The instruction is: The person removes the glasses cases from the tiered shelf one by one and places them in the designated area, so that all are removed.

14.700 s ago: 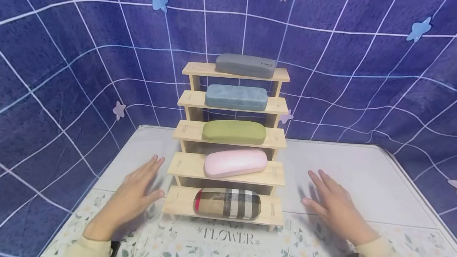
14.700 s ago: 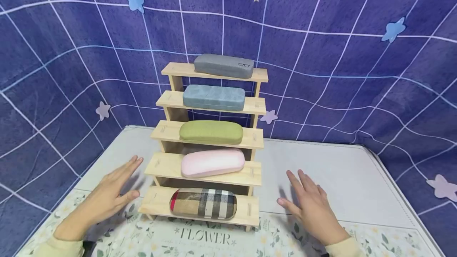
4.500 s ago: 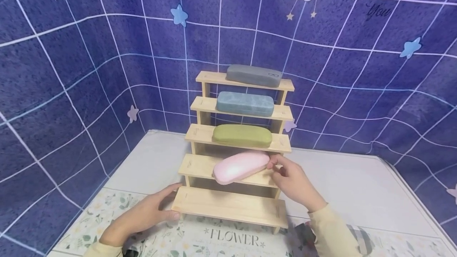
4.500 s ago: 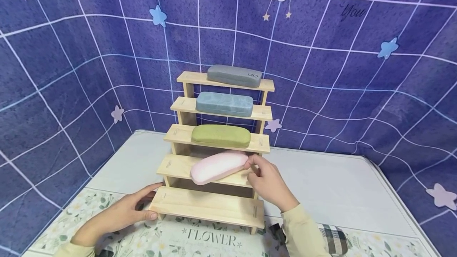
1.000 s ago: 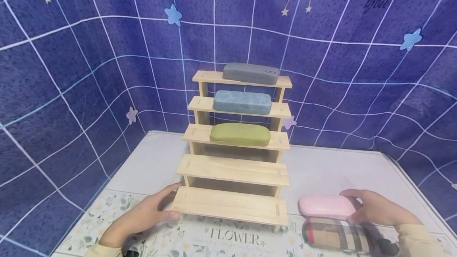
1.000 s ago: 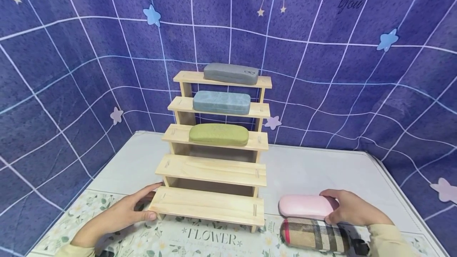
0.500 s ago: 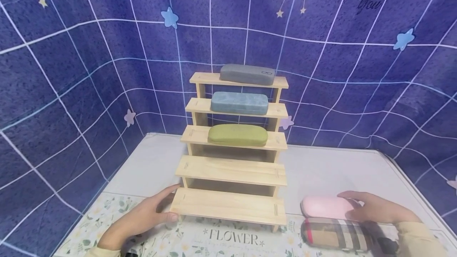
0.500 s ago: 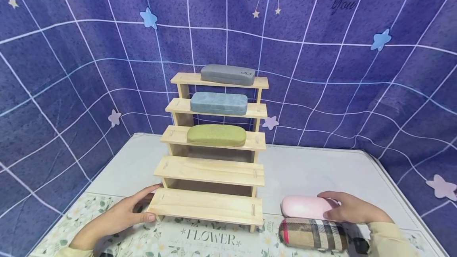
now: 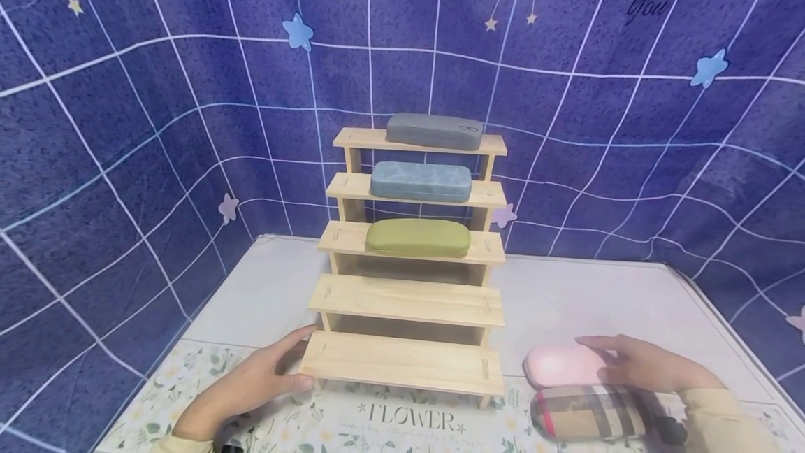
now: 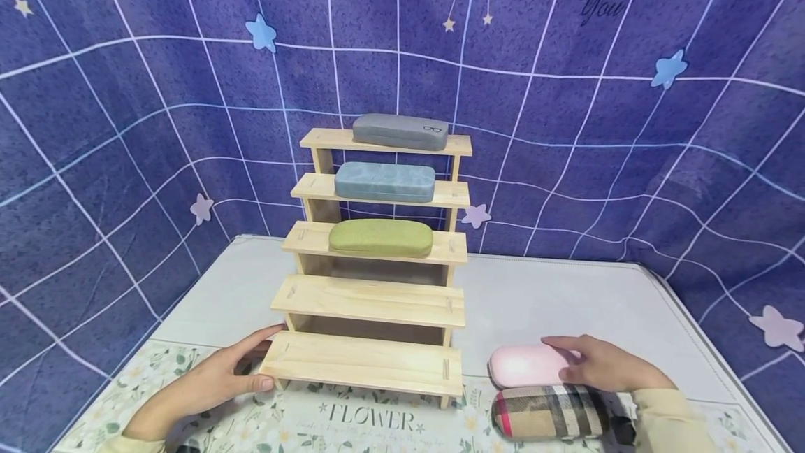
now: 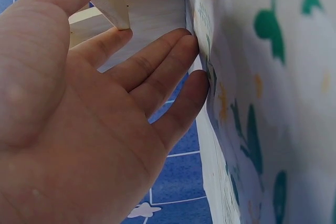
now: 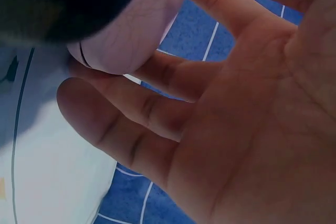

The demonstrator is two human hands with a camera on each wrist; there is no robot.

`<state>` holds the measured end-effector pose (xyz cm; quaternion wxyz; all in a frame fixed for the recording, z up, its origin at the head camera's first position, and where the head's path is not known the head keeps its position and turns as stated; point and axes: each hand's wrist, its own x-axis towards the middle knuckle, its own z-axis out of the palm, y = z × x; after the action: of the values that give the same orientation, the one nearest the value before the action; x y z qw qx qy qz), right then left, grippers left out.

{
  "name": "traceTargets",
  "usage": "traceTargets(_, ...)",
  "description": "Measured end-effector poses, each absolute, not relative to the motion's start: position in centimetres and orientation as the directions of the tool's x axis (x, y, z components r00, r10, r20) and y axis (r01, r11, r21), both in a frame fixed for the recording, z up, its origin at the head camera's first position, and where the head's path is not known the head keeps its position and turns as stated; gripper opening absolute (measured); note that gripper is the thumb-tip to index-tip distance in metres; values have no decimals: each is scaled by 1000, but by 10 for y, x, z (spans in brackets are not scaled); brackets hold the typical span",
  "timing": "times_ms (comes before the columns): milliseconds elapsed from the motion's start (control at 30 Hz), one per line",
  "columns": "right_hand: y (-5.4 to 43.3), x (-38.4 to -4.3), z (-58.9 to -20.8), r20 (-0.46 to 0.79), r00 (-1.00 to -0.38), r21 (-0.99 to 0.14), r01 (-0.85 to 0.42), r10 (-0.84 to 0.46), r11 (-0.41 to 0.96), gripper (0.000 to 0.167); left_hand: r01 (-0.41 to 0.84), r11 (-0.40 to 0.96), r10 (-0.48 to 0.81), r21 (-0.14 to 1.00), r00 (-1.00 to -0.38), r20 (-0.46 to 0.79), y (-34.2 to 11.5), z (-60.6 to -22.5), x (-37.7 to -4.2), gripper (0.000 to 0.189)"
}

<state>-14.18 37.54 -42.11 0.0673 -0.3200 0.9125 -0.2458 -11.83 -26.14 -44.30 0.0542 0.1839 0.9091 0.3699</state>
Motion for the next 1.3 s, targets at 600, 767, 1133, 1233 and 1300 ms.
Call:
traceTargets(600, 360, -134, -390, -78, -922, -455, -305, -379, 837, 58, 293, 669, 375, 683, -926, 31, -262, -442, -119, 84)
traceTargets(767, 360, -132, -385, -42, -931, -473, -301, -362, 828, 49, 308, 672, 379, 674, -924, 44, -262, -443, -119, 85)
traceTargets(1133, 353, -132, -392, -29, -908, -493, -350, -417, 796, 39, 310, 678, 376, 667, -925, 49, -263, -444, -119, 86)
traceTargets(1233, 355, -131, -392, -11, -892, -469, -395, -452, 790, 34, 310, 672, 378, 672, -925, 49, -262, -444, -118, 86)
traceTargets(1300, 356, -130, -392, 1, -872, -504, -423, -490, 753, 30, 312, 672, 381, 672, -923, 48, -262, -443, -118, 87)
